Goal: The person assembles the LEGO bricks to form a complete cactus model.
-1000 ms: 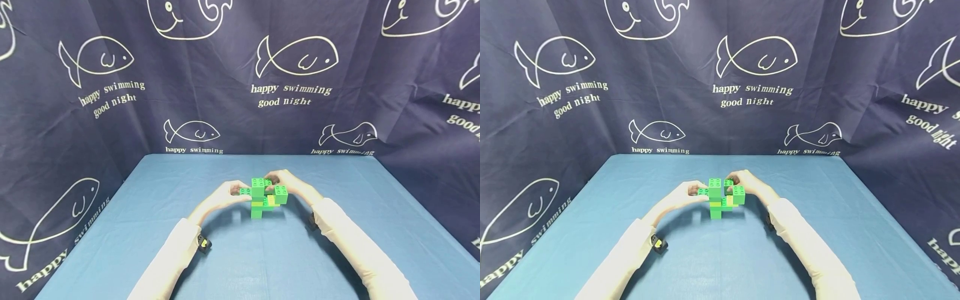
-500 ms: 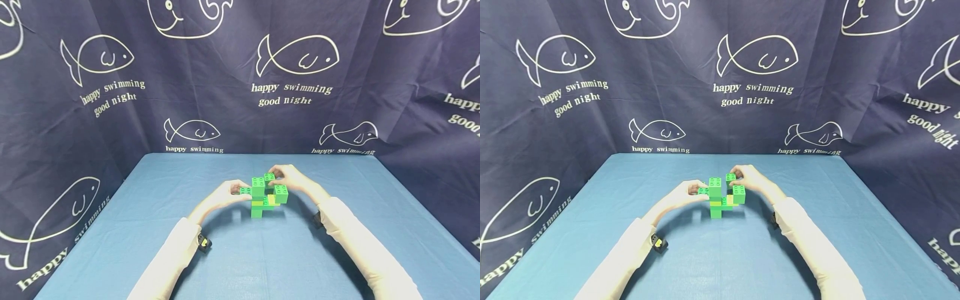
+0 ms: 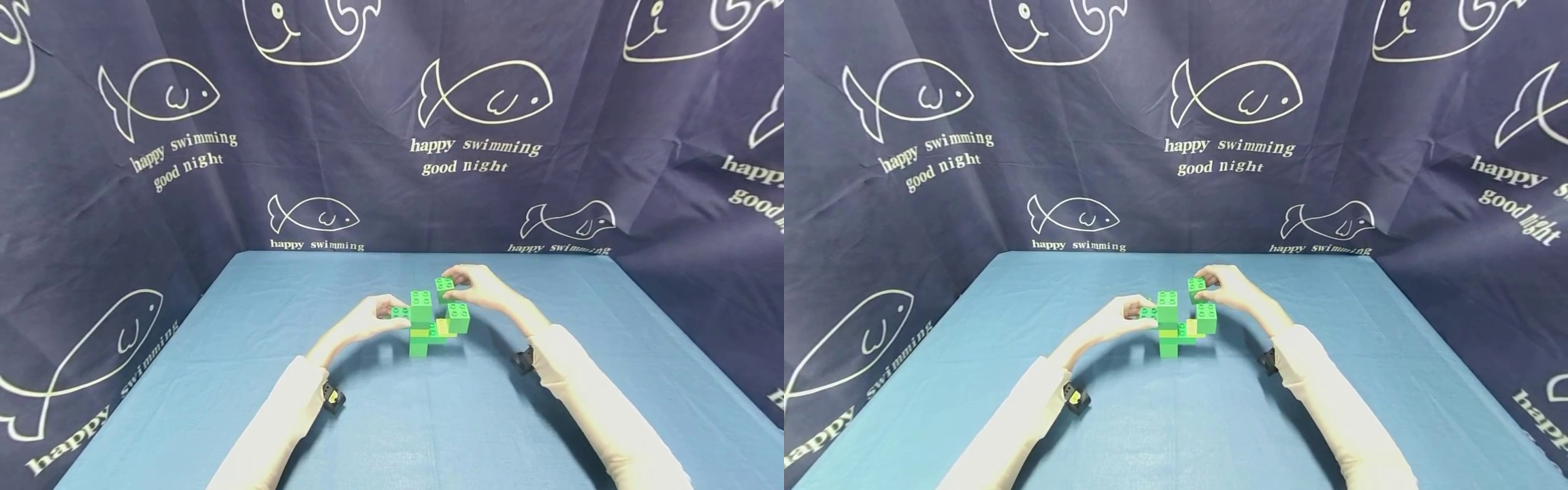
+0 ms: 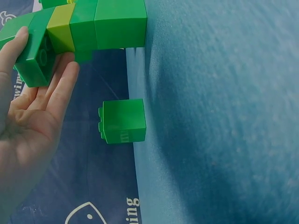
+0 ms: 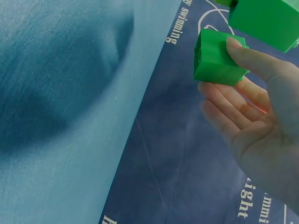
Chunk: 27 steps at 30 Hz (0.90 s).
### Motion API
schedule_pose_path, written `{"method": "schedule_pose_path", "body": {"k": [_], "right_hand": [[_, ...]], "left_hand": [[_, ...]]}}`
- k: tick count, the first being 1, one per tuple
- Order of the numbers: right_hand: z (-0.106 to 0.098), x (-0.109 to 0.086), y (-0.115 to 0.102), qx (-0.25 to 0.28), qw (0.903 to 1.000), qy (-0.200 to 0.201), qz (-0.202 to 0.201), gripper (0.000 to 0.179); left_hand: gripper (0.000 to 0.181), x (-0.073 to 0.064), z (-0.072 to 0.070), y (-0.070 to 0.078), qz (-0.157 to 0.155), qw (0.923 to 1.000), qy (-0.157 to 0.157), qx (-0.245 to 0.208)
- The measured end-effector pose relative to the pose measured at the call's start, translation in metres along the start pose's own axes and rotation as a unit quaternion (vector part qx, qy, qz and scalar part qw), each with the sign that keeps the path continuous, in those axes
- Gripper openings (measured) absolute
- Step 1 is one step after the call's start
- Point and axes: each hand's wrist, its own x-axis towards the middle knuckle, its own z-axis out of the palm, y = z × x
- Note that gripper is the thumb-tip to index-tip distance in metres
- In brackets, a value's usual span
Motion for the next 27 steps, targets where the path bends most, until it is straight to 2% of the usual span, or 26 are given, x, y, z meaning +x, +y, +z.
{"method": "schedule_pose_path", "body": {"k": [8,17,27], "right_hand": [[-0.004,-0.005,-0.008,-0.006,0.9999,0.007,-0.002,0.039],[-0.008,-0.007,-0.021,-0.009,0.9993,0.020,-0.029,0.038],[-0.015,-0.009,-0.032,-0.010,0.9990,0.031,-0.032,0.040]], "left_hand": [[0.029,0.000,0.000,0.001,-0.005,1.0000,-0.001,-0.005],[0.030,-0.003,0.001,0.004,-0.006,1.0000,0.001,-0.002],[0.029,-0.003,0.000,0.003,-0.006,1.0000,-0.002,0.004]]}}
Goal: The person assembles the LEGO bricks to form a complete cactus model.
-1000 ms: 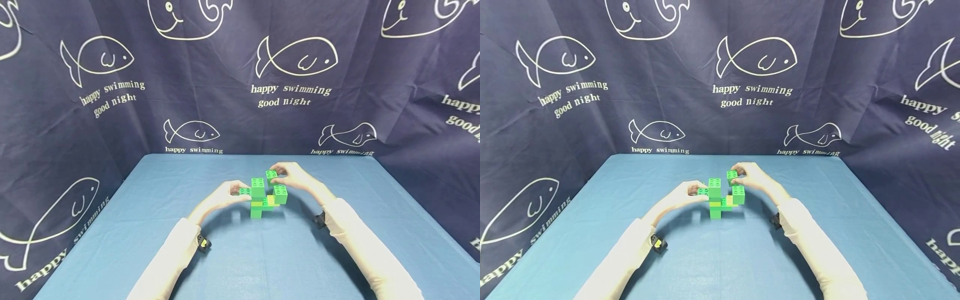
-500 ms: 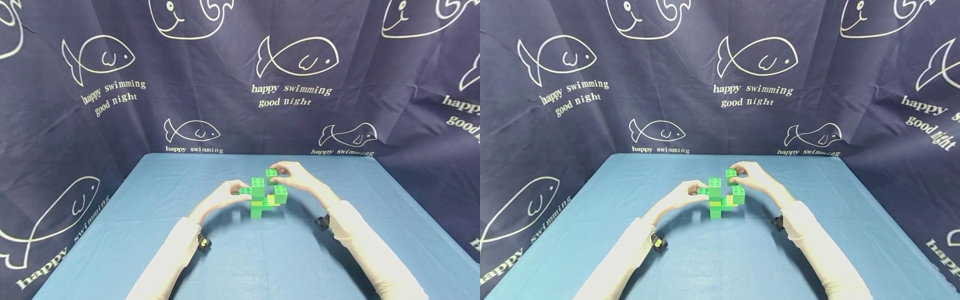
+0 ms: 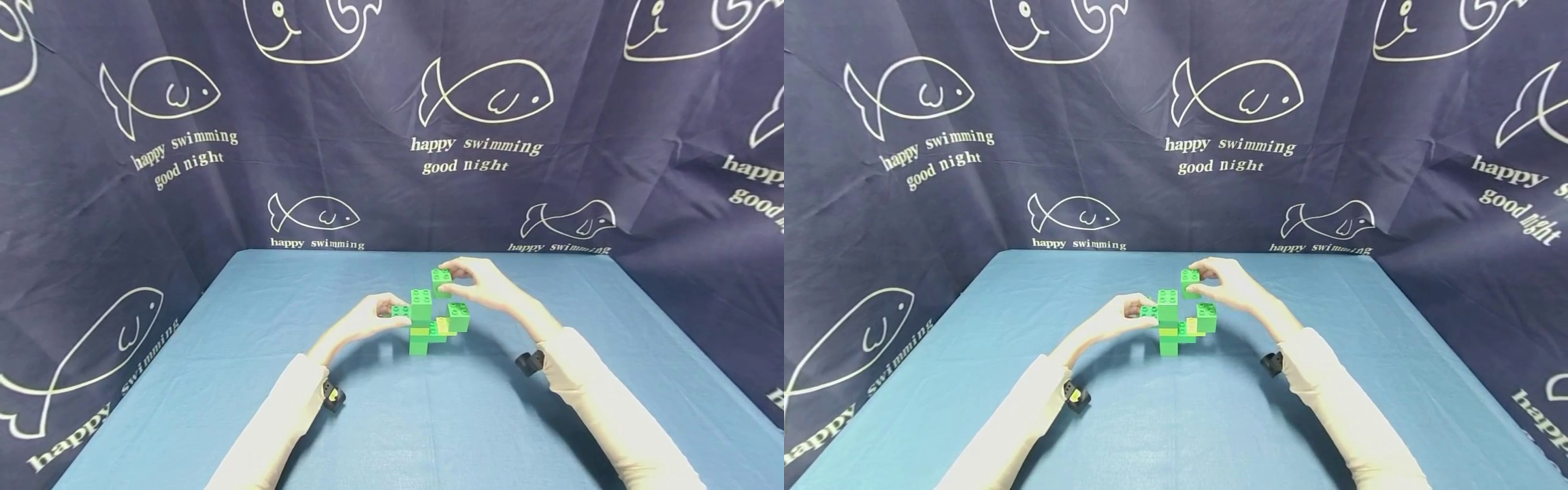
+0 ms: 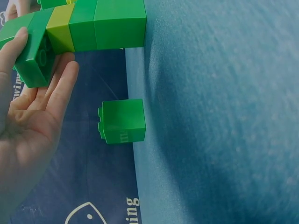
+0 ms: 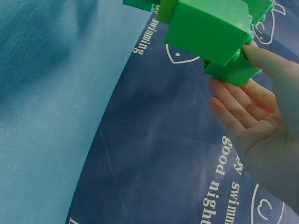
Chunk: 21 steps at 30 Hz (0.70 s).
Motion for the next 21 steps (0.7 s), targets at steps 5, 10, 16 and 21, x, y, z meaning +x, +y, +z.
{"method": "schedule_pose_path", "body": {"k": [5,10,16,21], "right_hand": [[-0.003,0.000,-0.004,0.001,1.0000,0.006,0.006,0.041],[-0.007,0.000,-0.007,0.005,0.9997,0.023,-0.005,0.040],[-0.010,-0.001,-0.010,0.019,0.9990,0.035,-0.020,0.039],[-0.012,0.000,-0.014,0.026,0.9987,0.036,-0.023,0.038]], "left_hand": [[0.029,0.000,0.000,-0.001,0.006,1.0000,0.001,0.000],[0.029,0.001,0.000,0.000,0.008,1.0000,0.000,0.001],[0.029,0.000,0.000,0.001,0.005,1.0000,0.000,0.002],[0.030,-0.002,0.000,0.006,-0.006,1.0000,0.002,-0.004]]}}
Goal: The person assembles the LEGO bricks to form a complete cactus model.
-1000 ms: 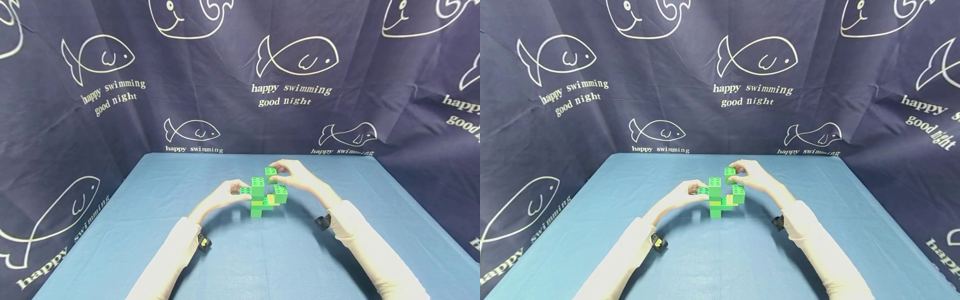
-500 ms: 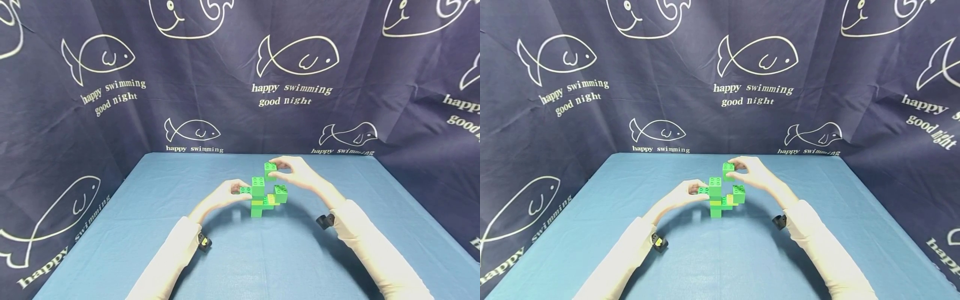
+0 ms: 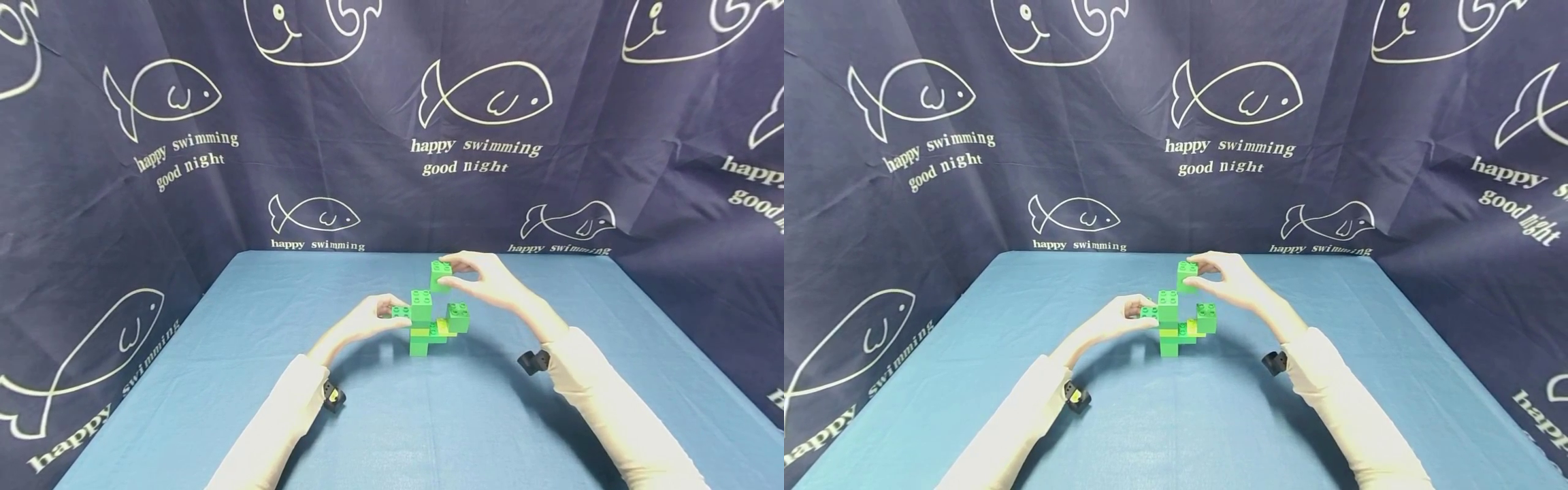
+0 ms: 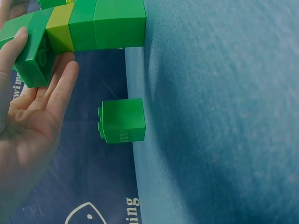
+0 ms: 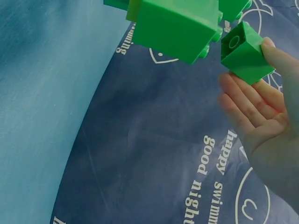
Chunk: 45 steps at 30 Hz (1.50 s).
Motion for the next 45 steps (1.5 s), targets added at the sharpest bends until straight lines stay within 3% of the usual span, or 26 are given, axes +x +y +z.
{"method": "schedule_pose_path", "body": {"k": [26,30,36,42,45], "right_hand": [[0.012,0.002,-0.019,0.015,0.9982,-0.006,-0.058,0.039],[0.015,0.002,-0.019,0.013,0.9981,-0.010,-0.059,0.039],[0.017,0.003,-0.020,0.014,0.9975,-0.011,-0.069,0.039],[0.018,0.003,-0.021,0.016,0.9969,-0.008,-0.077,0.039],[0.018,0.003,-0.022,0.017,0.9967,-0.005,-0.079,0.039]], "left_hand": [[0.029,0.004,0.002,-0.011,0.007,1.0000,0.006,0.002],[0.029,0.002,0.002,-0.006,0.005,0.9999,0.007,0.008],[0.026,-0.008,-0.001,0.017,0.012,0.9998,-0.002,0.015],[0.031,0.002,0.002,-0.005,0.006,0.9999,0.005,0.015],[0.031,0.003,0.002,-0.008,0.010,0.9999,0.006,0.010]]}}
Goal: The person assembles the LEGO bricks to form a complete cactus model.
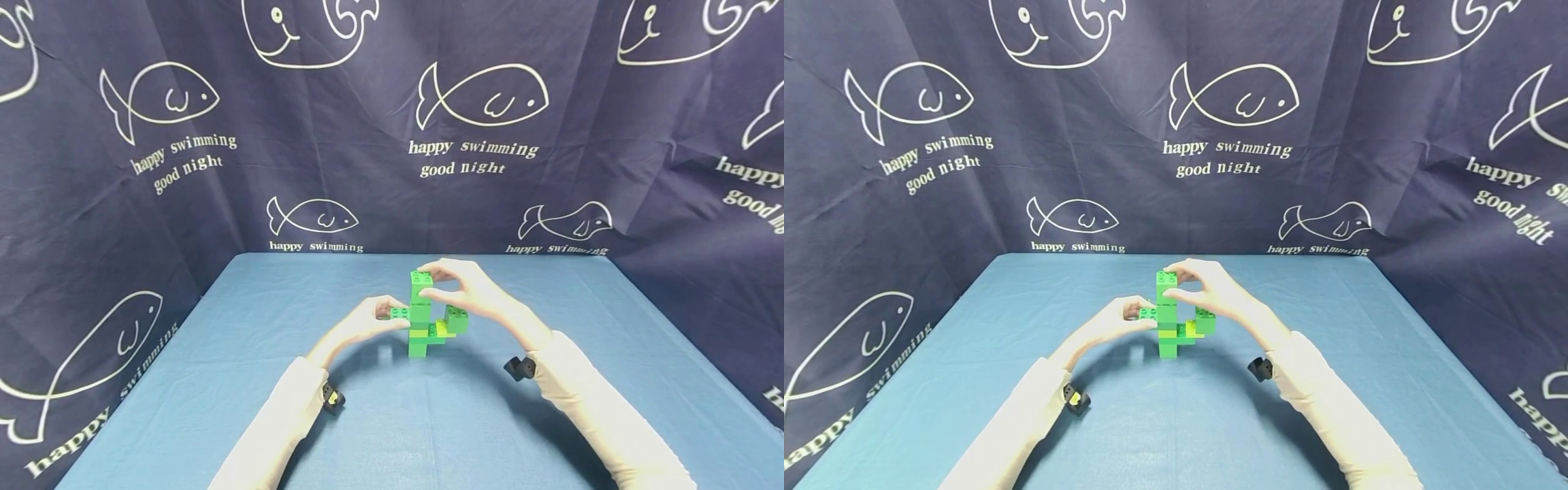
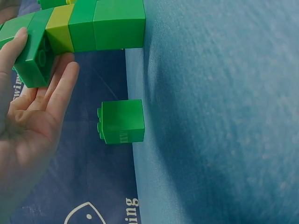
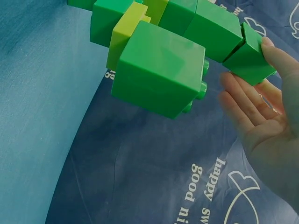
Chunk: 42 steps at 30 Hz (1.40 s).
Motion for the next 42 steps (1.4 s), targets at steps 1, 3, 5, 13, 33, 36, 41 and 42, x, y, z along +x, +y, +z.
{"method": "schedule_pose_path", "body": {"k": [1,3,5,13,33,36,41,42], "right_hand": [[0.000,0.000,0.000,0.001,1.0000,0.001,-0.001,0.039],[0.001,-0.001,0.000,0.003,1.0000,0.004,-0.002,0.039],[0.002,-0.001,0.000,0.005,1.0000,0.008,-0.002,0.039],[0.002,-0.001,0.000,0.023,0.9997,0.010,0.008,0.039],[0.007,-0.007,0.000,0.035,0.9992,0.019,0.009,0.039],[0.010,-0.006,0.000,0.037,0.9990,0.019,0.014,0.040],[0.015,-0.006,0.002,0.037,0.9989,0.019,0.018,0.042],[0.015,-0.007,0.003,0.038,0.9989,0.019,0.019,0.042]], "left_hand": [[0.030,0.000,0.000,-0.001,0.001,1.0000,0.000,-0.002],[0.029,0.000,0.000,-0.002,0.003,1.0000,-0.001,-0.007],[0.028,0.000,0.000,-0.001,0.003,0.9999,-0.003,-0.012],[0.028,0.002,-0.002,0.001,0.007,0.9999,-0.005,-0.007],[0.029,0.004,-0.001,0.000,0.011,0.9998,-0.013,-0.012],[0.029,0.002,-0.003,0.001,0.012,0.9998,-0.012,-0.007],[0.029,0.001,-0.004,0.000,0.006,0.9998,-0.010,-0.013],[0.029,0.001,-0.004,0.000,0.006,0.9999,-0.010,-0.013]]}}
